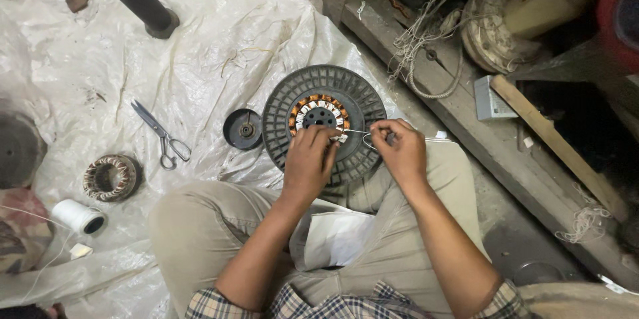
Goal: The person sits on the floor and uses a needle and white thread to tie and secure copper windings on a motor stator. The person repeatedly passes the needle through the windings and pulls the thread tight to bundle the coils.
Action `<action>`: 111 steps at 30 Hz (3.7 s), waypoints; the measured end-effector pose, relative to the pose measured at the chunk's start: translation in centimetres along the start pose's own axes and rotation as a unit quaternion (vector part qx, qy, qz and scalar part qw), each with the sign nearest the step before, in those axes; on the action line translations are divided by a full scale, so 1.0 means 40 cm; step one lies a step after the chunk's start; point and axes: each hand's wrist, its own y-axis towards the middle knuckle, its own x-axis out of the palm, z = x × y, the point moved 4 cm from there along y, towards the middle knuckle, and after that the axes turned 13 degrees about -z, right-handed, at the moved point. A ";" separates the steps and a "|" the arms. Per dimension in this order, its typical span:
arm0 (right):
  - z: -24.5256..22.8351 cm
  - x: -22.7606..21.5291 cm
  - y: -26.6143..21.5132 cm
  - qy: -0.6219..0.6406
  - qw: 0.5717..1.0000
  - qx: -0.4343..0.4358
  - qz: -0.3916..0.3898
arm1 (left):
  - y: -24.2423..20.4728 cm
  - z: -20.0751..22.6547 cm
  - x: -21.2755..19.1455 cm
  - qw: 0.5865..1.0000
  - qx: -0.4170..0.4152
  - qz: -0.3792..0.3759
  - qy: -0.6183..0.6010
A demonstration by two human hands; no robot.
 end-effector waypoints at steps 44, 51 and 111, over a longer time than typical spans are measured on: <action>0.082 0.067 0.023 0.336 0.874 0.296 -0.187 | 0.017 0.011 0.017 0.997 -0.042 0.015 0.071; 0.026 0.060 0.025 0.085 0.988 0.086 -0.098 | 0.018 0.008 0.021 0.995 -0.048 0.009 0.082; 0.037 0.072 0.021 -0.020 0.987 0.128 -0.095 | 0.021 0.017 0.009 0.996 -0.039 0.011 0.075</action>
